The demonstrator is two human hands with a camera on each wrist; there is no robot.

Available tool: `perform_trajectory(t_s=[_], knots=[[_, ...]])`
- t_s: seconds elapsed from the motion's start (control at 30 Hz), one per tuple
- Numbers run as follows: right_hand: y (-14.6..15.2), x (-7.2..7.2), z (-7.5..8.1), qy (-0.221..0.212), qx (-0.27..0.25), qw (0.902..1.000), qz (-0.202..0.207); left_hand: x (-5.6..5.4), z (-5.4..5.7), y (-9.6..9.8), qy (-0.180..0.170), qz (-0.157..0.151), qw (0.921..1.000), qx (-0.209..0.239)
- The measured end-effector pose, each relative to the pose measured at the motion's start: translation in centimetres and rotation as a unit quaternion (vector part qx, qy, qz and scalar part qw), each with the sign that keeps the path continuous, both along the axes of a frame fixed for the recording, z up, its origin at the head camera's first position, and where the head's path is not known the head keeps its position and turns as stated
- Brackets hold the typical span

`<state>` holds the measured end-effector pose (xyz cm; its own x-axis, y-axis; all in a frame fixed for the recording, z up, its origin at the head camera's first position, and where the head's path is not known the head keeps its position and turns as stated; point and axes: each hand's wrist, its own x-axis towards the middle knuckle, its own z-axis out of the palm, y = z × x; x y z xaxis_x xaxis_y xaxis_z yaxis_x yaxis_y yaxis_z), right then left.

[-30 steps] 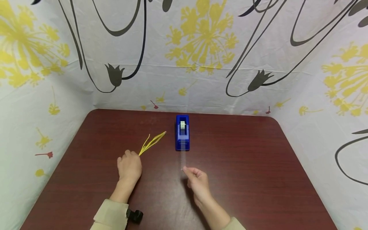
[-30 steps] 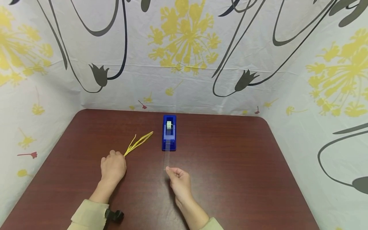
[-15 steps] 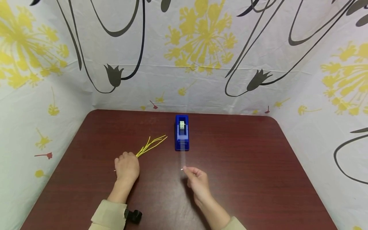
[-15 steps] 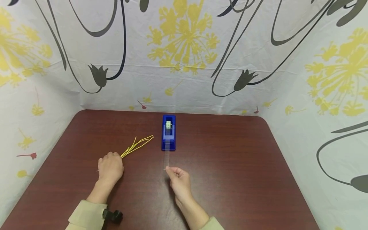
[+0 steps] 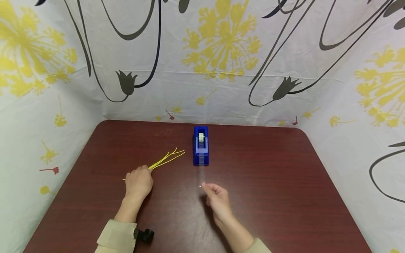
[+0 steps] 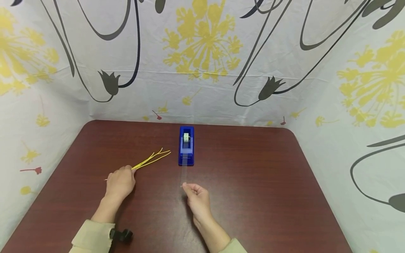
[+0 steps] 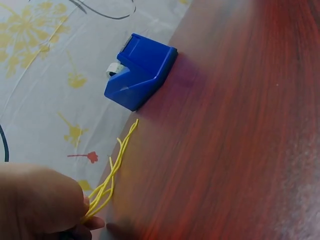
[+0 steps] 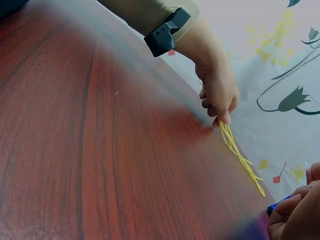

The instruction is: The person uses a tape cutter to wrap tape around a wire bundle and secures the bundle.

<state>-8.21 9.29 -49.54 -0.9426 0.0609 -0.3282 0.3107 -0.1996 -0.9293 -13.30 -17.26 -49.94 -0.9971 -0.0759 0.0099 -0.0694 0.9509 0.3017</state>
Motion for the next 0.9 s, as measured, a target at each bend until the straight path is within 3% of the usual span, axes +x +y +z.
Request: perform_trajectory(t_s=[0.33,0.9], knots=[[-0.06,-0.06,-0.16,-0.007,-0.002,1.0000,0.001,0.21,-0.36,-0.37,0.057,0.008,0.9977,0.034],[0.09,0.08,0.27,-0.005,0.002,0.9998,0.018,0.73,-0.55,0.08,0.056,0.003,0.9967,0.059]])
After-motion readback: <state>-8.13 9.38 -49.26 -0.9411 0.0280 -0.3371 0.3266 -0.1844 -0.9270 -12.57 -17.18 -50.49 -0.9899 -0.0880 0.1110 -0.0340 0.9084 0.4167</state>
